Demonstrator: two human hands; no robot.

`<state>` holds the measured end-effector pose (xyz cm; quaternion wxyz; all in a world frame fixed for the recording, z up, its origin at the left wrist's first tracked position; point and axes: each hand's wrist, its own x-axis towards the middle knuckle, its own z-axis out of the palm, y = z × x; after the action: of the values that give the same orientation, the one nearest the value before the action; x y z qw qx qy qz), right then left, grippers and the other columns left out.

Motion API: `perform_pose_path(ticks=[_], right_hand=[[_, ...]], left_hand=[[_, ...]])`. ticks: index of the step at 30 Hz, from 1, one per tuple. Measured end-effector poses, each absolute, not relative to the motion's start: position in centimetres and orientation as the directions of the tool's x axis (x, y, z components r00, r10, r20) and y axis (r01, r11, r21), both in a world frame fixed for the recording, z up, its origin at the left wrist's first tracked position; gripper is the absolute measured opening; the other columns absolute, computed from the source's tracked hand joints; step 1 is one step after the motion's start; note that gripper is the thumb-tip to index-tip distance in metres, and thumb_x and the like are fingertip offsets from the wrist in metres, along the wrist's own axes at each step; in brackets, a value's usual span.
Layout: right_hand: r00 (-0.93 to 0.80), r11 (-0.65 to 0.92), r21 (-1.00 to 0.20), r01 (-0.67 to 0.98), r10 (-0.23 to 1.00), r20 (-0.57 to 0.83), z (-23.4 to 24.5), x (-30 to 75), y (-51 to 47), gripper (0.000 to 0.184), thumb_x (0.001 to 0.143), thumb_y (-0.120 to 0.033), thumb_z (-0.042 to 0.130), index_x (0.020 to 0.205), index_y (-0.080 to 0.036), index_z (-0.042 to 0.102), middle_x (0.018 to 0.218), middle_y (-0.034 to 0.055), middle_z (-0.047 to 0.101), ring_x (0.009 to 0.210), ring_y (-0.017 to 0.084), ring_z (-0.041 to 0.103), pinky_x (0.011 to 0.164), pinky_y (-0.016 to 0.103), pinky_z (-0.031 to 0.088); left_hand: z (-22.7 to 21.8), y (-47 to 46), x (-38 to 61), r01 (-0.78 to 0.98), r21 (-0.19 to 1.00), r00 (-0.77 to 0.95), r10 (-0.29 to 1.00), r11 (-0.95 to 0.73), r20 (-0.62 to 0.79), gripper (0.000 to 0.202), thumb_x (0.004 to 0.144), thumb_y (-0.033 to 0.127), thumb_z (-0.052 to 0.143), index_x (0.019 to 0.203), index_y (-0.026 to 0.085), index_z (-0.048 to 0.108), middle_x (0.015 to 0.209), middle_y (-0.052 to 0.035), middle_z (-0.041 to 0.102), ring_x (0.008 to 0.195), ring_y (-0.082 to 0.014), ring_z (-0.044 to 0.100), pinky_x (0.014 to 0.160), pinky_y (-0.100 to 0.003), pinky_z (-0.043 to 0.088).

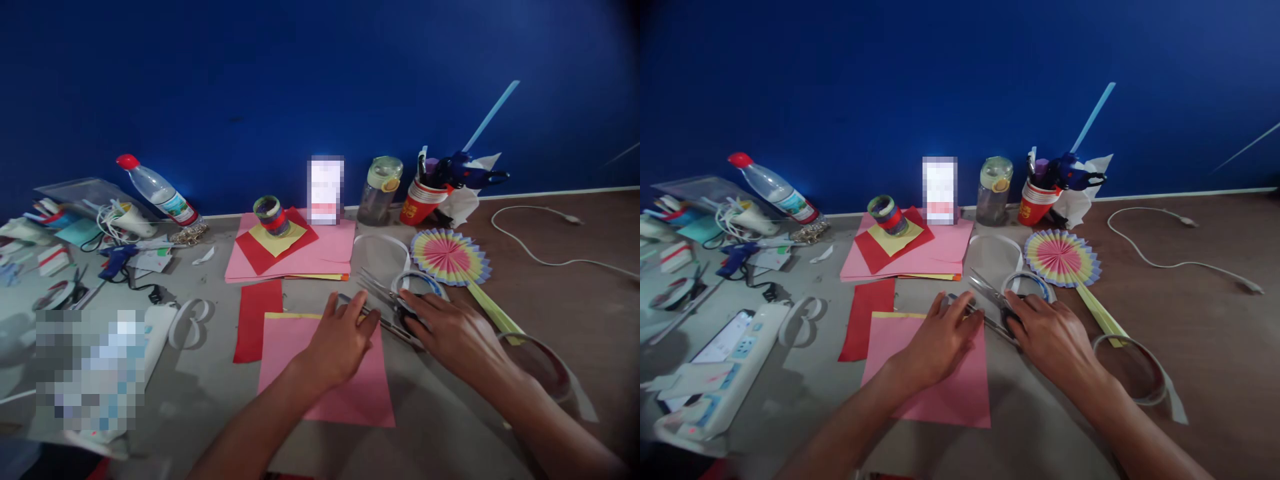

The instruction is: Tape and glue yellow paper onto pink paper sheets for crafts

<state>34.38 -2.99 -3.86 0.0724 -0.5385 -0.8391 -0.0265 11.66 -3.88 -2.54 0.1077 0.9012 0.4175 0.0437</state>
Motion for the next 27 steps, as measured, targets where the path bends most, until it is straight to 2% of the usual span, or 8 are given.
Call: perform_pose_path(ticks=[3,6,9,12,17,20,23,27], right_hand=[[-0.375,0.376,-0.004,0.926,0.923,0.085,-3.4,34.0,-2.9,0.043,0.091,-0.030,0.048,0.132,-0.018,0.051,0.093,0.0087,0.069,0.073,0.024,0.063,0.065,0.035,0.042],[-0.335,0.334,0.025,0.942,0.942,0.013,-3.0,33.6,-2.7,0.043,0.089,-0.030,0.052,0.130,-0.017,0.051,0.096,0.0103,0.070,0.076,0.025,0.063,0.068,0.034,0.041],[-0.328,0.329,0.012,0.944,0.944,-0.036,-2.4,33.2,-2.4,0.035,0.089,-0.029,0.054,0.122,-0.017,0.057,0.098,0.0100,0.069,0.079,0.024,0.063,0.070,0.033,0.040],[-0.330,0.330,-0.006,0.944,0.941,-0.070,-1.8,32.8,-2.4,0.031,0.089,-0.026,0.053,0.119,-0.017,0.059,0.101,0.0102,0.068,0.083,0.023,0.064,0.072,0.032,0.040],[-0.327,0.331,0.015,0.944,0.937,-0.124,-1.1,32.5,-3.0,0.032,0.090,-0.029,0.054,0.119,-0.018,0.060,0.099,0.0091,0.068,0.082,0.024,0.063,0.072,0.032,0.040],[-0.353,0.361,0.025,0.932,0.923,-0.155,-0.9,32.3,-3.3,0.026,0.091,-0.030,0.051,0.112,-0.019,0.063,0.100,0.0086,0.066,0.081,0.022,0.063,0.068,0.031,0.039],[-0.359,0.373,0.060,0.926,0.919,-0.163,-0.9,32.2,-3.5,0.019,0.092,-0.027,0.049,0.100,-0.020,0.065,0.103,0.0086,0.062,0.075,0.020,0.061,0.064,0.031,0.037],[-0.374,0.391,0.080,0.917,0.912,-0.166,-0.8,32.0,-3.6,0.018,0.091,-0.021,0.047,0.101,-0.020,0.063,0.099,0.0086,0.061,0.074,0.020,0.060,0.065,0.031,0.037]], left_hand=[[-2.7,-4.0,11.9,0.750,0.205,0.643,0.766,-0.629,0.001,0.056,0.091,0.027,0.051,0.142,0.012,0.035,0.148,-0.0190,0.038,0.129,-0.0305,0.045,0.113,-0.055,0.023],[-2.5,-4.3,11.8,0.748,0.203,0.645,0.764,-0.632,0.001,0.063,0.092,0.029,0.049,0.147,0.008,0.024,0.146,-0.0182,0.042,0.137,-0.0336,0.035,0.113,-0.059,0.020],[-2.5,-4.7,11.2,0.761,0.181,0.627,0.778,-0.622,0.038,0.062,0.090,0.030,0.053,0.145,0.011,0.031,0.153,-0.0194,0.030,0.142,-0.0393,0.023,0.111,-0.064,0.019],[-2.9,-5.1,10.6,0.755,0.199,0.617,0.780,-0.624,0.106,0.059,0.087,0.031,0.057,0.140,0.014,0.039,0.157,-0.0221,0.014,0.143,-0.0425,0.018,0.110,-0.066,0.020],[-4.2,-5.8,10.1,0.711,0.339,0.584,0.786,-0.616,0.204,0.065,0.087,0.024,0.056,0.145,0.015,0.029,0.158,-0.0230,0.006,0.145,-0.0396,0.010,0.108,-0.063,0.028],[-4.6,-5.9,10.0,0.673,0.388,0.594,0.773,-0.630,0.223,0.059,0.087,0.015,0.050,0.143,0.013,0.032,0.154,-0.0238,0.014,0.144,-0.0369,0.016,0.108,-0.059,0.032],[-5.1,-6.0,10.1,0.630,0.417,0.621,0.747,-0.656,0.238,0.054,0.085,0.007,0.046,0.139,0.012,0.038,0.145,-0.0225,0.032,0.139,-0.0320,0.030,0.109,-0.054,0.034],[-5.9,-6.4,10.4,0.627,0.339,0.668,0.708,-0.701,0.228,0.059,0.082,0.003,0.047,0.139,0.013,0.039,0.134,-0.0179,0.049,0.133,-0.0297,0.039,0.111,-0.059,0.028]])
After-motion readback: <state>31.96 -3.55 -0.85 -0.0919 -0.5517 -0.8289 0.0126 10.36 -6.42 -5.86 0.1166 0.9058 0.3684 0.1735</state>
